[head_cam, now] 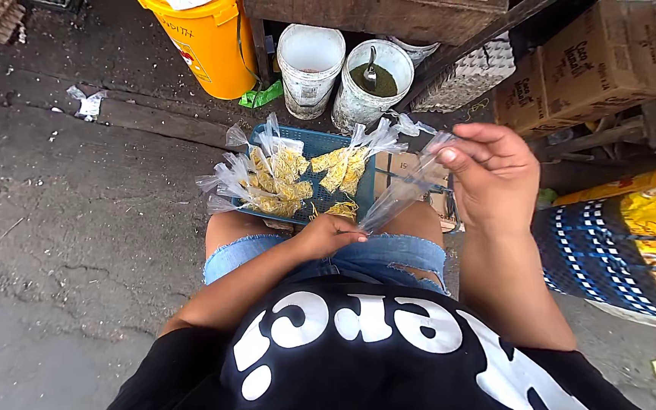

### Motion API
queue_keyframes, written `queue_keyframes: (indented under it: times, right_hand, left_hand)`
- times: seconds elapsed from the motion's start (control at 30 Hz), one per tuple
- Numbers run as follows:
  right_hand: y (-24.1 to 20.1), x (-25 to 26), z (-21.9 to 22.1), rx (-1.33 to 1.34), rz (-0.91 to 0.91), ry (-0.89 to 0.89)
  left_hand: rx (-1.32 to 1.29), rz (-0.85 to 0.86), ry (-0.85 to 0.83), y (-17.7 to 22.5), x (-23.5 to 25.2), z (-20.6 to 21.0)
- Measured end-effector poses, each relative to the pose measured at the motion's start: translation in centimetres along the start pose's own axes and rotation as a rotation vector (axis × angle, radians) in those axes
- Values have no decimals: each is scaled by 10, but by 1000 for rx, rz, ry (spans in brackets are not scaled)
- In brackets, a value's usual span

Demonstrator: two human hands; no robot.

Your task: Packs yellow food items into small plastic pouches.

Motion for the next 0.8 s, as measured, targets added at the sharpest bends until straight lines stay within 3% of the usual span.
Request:
queue_keyframes:
  times: [0.17,0.33,0.43,0.53,0.6,0.7,0.8]
  right_hand:
    - [25,-15,5,138,183,10]
    - [43,-29,16,89,242,47]
    - [42,-45,39,-130,212,-111]
    - [40,-55,59,-185,111,-192]
    - [30,-43,52,-170,34,-180]
    - [10,-9,15,-86,-10,-49]
    - [3,5,-12,-32,1,69]
  left_hand:
    - [-26,-197,152,-21,-8,-23]
    - [217,-378,-101,-29,-10,-15]
    - [93,-210,47,5,8,-28]
    - [-8,13,180,47,30,-36]
    - [48,49,84,54,35,-23]
    - [141,53,-202,30,19,13]
    - [151,-39,-266,3,2,16]
Point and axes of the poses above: each hand's wrist, its own x-axis towards the middle knuckle, its own z-axis out of the palm, y = z × x, the point moved 10 cm from there along x, towards the middle knuckle, and after that the axes turned 11 degrees about y, right-handed, at the moved point
